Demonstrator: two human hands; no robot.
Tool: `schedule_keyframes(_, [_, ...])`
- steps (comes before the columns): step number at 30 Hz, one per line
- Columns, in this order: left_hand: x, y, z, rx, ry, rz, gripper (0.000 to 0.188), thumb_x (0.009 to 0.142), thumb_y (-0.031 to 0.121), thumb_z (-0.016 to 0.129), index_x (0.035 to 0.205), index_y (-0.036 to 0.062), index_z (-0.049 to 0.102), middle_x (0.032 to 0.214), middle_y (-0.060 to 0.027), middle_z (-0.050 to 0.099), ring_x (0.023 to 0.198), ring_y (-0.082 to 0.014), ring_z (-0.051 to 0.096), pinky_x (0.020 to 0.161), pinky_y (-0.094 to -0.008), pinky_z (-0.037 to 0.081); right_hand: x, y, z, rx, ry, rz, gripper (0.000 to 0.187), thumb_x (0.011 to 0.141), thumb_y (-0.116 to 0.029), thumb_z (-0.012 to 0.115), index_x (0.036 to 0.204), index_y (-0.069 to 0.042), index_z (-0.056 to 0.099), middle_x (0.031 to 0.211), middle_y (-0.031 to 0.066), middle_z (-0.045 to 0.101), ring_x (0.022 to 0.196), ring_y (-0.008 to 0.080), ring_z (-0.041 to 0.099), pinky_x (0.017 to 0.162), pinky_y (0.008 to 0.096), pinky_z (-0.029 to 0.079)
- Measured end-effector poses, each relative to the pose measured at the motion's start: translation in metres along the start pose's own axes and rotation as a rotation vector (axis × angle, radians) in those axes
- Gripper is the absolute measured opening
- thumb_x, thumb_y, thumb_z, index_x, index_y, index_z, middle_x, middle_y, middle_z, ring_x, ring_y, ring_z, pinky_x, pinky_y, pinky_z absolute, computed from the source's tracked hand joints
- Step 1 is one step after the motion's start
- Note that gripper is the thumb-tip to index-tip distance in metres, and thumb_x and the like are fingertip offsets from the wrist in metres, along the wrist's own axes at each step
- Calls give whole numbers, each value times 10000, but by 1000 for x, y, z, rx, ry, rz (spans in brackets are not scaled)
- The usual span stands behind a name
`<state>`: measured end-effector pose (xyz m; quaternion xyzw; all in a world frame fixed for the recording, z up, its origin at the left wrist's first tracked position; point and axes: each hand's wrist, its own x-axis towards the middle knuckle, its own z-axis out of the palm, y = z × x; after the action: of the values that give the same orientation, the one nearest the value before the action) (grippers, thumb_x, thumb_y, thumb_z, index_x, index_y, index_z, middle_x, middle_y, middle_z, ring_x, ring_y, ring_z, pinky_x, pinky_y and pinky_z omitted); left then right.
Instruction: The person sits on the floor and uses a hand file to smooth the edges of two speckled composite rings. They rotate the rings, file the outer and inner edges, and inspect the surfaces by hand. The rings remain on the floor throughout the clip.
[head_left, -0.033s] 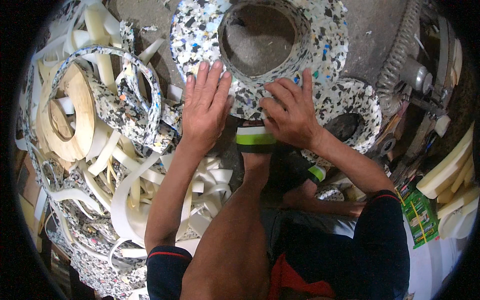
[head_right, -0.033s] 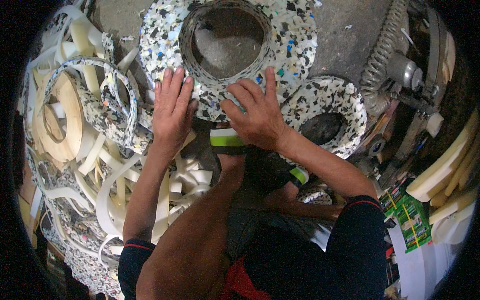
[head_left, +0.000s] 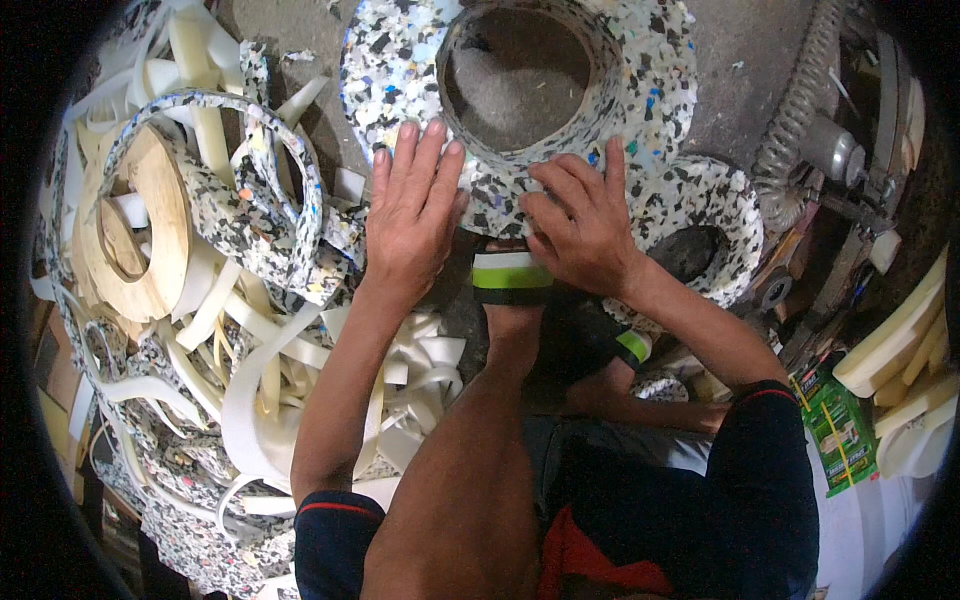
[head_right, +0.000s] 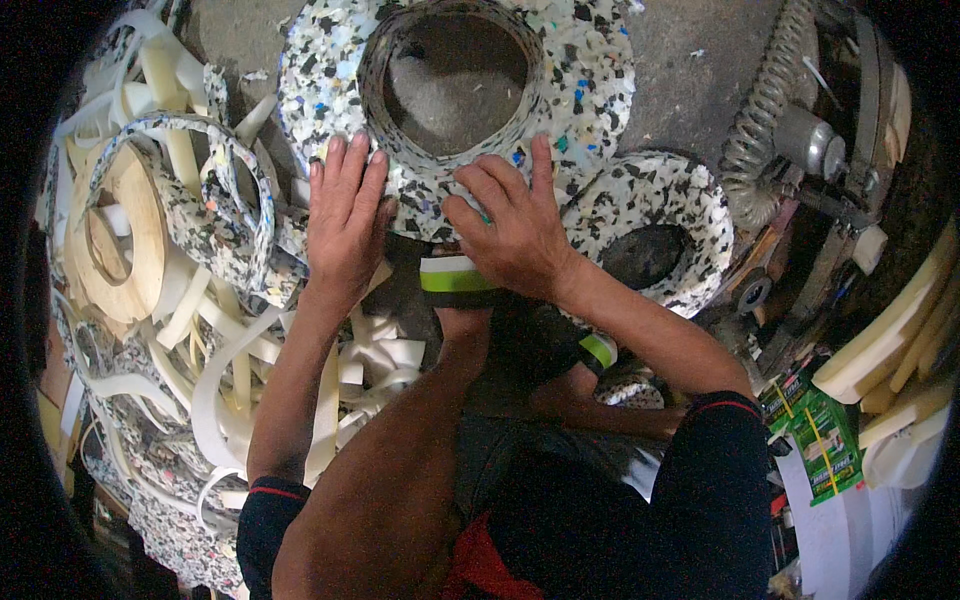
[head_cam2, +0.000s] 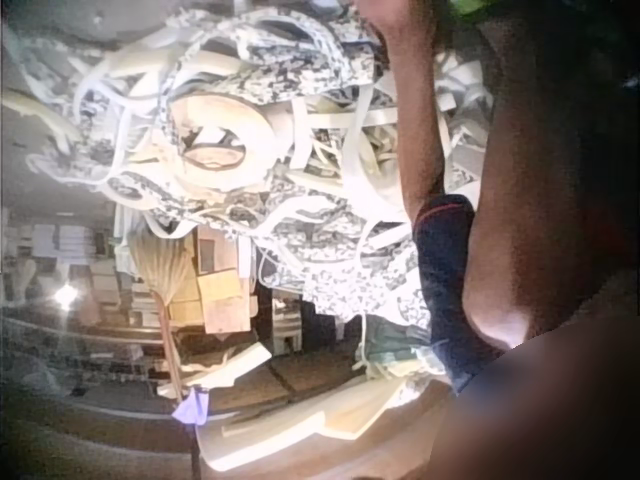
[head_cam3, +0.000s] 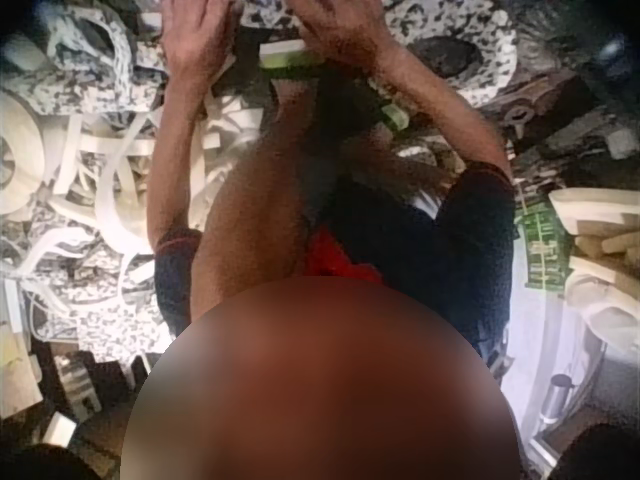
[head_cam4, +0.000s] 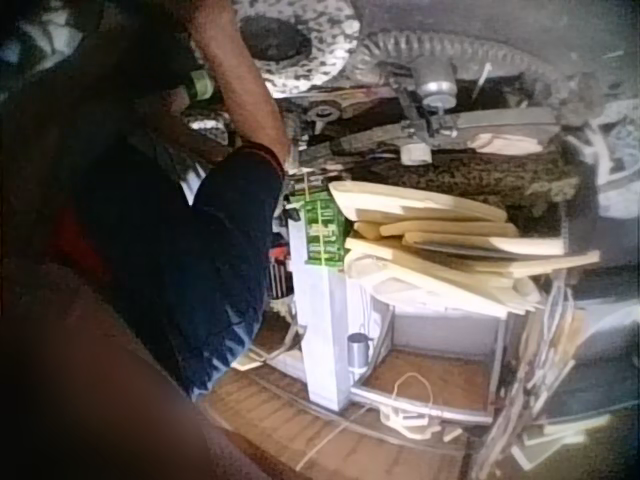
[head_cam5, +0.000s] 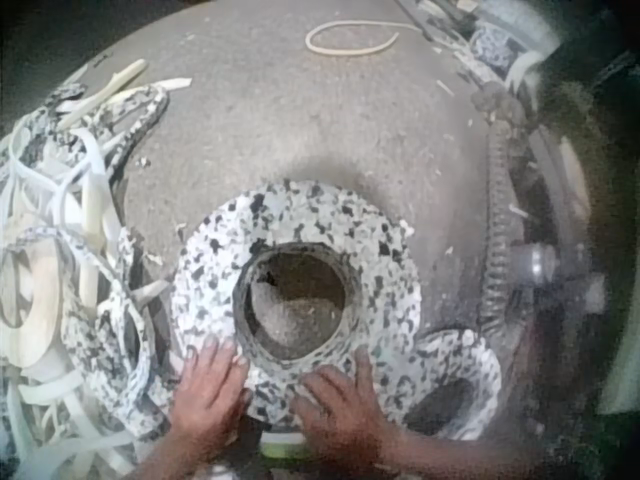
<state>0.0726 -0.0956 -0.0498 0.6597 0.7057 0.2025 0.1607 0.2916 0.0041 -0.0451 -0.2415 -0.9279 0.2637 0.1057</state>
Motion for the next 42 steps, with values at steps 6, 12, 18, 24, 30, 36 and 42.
schedule_keyframes(6, [-2, 4, 15, 89, 23, -22, 513, 899, 116, 704, 1395, 87, 575, 1517, -157, 499, 1423, -384, 449, 1134, -609, 346, 6, -7, -7, -97, -74, 49, 451, 677, -185, 825, 1087, -113, 649, 1342, 120, 545, 1296, 351, 485, 1152, 722, 168])
schedule_keyframes(12, [4, 3, 6, 105, -26, 23, 504, 909, 130, 690, 1398, 87, 575, 1538, -159, 463, 1442, -405, 403, 1142, -604, 337, -10, 28, -39, -80, 53, 42, 482, 765, -277, 793, 1187, -84, 663, 1441, 213, 509, 1311, 417, 469, 1125, 648, 290])
schedule_keyframes(18, [8, 14, -8, 0, -170, 269, 557, 929, 220, 693, 1431, 41, 529, 1558, -167, 436, 1483, -397, 328, 1196, -571, 260, -37, 47, -74, -13, 154, 875, 630, 913, -280, 683, 1419, 41, 488, 1275, 259, 639, 1183, 380, 624, 1028, 477, 494])
schedule_keyframes(24, [32, 44, -2, 244, -307, 432, 1051, 710, 313, 873, 1554, 45, 307, 1243, -184, 592, 1274, -374, 509, 1168, -534, 311, -20, 47, -55, 318, 184, 1080, 444, 887, -360, 673, 1007, 66, 703, 945, 256, 704, 917, 358, 697, 781, 453, 528])
schedule_keyframes(30, [64, 54, -14, 23, -357, 330, 968, 658, 263, 881, 1482, 34, 427, 1223, -208, 656, 1187, -374, 594, 1096, -493, 376, -5, 79, -68, 312, 372, 945, 451, 827, -369, 690, 737, 73, 688, 682, 272, 639, 648, 350, 674, 644, 470, 506])
schedule_keyframes(36, [108, 73, -59, -289, -302, 194, 966, 644, 263, 906, 1465, -1, 470, 1314, -242, 645, 1202, -340, 641, 1008, -440, 504, 37, 91, -137, 372, 452, 954, 519, 836, -433, 667, 921, 73, 740, 864, 261, 735, 854, 344, 732, 735, 436, 550])
schedule_keyframes(42, [140, 77, -80, -549, -254, 1, 975, 669, 239, 909, 1500, 15, 452, 1260, -244, 659, 1147, -304, 647, 1015, -394, 488, 33, 87, -146, 927, 635, 903, 510, 1009, -404, 548, 1050, 78, 712, 952, 173, 746, 841, 309, 743, 713, 414, 588])
